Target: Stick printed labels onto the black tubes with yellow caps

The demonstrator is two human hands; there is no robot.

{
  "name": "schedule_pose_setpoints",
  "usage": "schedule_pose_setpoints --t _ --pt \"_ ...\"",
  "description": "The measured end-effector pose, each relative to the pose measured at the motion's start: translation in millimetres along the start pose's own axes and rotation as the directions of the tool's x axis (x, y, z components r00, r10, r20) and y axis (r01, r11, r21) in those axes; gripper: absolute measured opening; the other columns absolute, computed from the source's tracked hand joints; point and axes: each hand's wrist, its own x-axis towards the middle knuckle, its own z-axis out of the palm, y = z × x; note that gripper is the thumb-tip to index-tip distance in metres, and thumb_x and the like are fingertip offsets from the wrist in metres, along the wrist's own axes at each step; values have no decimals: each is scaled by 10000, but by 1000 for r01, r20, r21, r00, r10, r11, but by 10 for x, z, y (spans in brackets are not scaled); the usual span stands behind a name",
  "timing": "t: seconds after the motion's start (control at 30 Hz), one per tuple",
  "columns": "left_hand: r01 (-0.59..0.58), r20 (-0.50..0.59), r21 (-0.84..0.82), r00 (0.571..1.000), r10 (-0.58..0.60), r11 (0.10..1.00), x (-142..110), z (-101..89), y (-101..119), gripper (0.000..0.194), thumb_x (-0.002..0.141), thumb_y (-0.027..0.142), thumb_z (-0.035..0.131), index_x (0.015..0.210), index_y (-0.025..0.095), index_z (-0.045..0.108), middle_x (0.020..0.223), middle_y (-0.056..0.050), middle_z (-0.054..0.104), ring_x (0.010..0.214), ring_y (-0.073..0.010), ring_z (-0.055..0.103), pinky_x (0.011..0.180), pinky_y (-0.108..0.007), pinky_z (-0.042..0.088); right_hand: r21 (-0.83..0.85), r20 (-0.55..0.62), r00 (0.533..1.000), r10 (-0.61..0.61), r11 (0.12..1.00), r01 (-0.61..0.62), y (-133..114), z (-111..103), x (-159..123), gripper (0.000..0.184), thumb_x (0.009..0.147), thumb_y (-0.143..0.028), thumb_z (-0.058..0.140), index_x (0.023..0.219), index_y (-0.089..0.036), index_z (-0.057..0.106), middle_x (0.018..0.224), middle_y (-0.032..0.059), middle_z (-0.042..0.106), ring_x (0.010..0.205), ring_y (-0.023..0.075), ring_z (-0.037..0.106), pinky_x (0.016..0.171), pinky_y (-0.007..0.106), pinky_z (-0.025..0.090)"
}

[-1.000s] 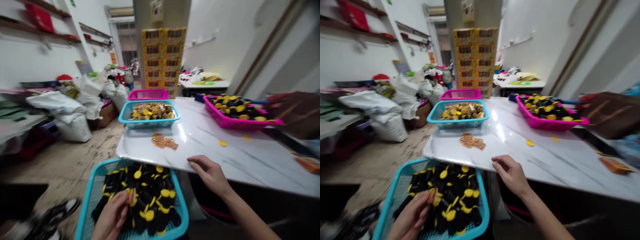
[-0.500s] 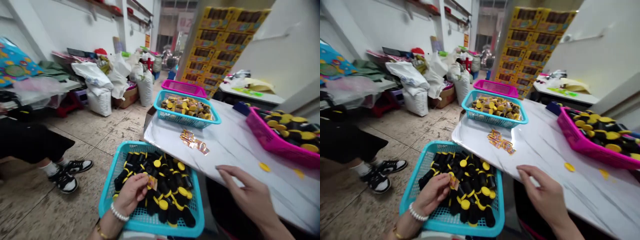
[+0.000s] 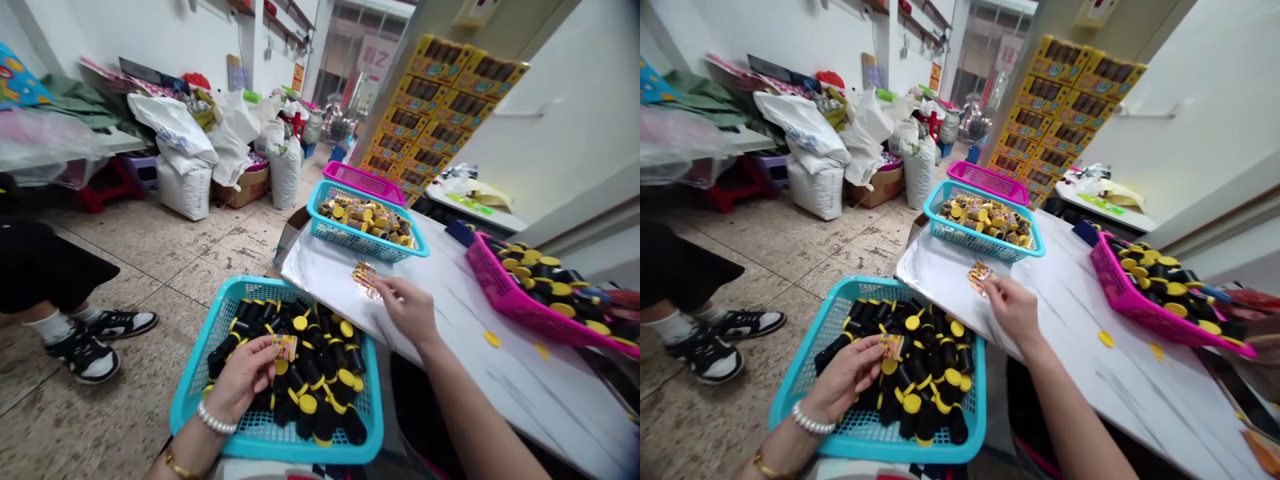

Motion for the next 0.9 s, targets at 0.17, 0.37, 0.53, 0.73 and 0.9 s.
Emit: schedule_pose_setpoints --t 0.17,0.37,0.53,0.73,0.9 --pt "14 18 -4 1000 -14 1000 50 -7 -65 274 673 279 794 858 102 696 734 -52 670 441 -18 454 314 -98 243 -126 -1 994 114 986 -113 507 145 602 280 794 -424 585 803 -206 760 773 56 734 686 185 641 650 296 483" --pt "-9 -5 -53 1000 9 999 28 33 -10 227 701 231 760 873 94 701 768 -71 689 436 -23 465 307 -109 228 -143 78 992 102 986 -90 400 259 505 286 783 -418 600 883 -201 757 795 70 713 660 186 616 658 328 485" --pt "-47 -91 -103 995 38 994 50 -15 30 209 675 178 764 841 85 677 836 -87 704 464 -32 506 299 -107 245 -26 63 988 -145 989 146 -287 92 -207 243 877 -334 556 1051 -224 684 991 75 683 780 189 633 772 342 506" --pt "-89 -116 -132 990 74 987 47 -7 24 267 684 218 762 894 109 640 723 -22 670 381 -20 464 263 -108 218 -155 391 865 -316 903 400 -903 532 -639 272 909 -288 510 1135 -190 626 1076 125 667 926 260 600 772 371 497" --pt "-109 -97 -181 991 93 977 30 -8 53 265 704 239 756 903 93 661 754 -49 680 431 -33 512 275 -103 245 -342 487 846 -215 845 411 -972 901 -479 112 881 -224 508 875 -165 603 825 122 631 795 248 571 679 336 448"
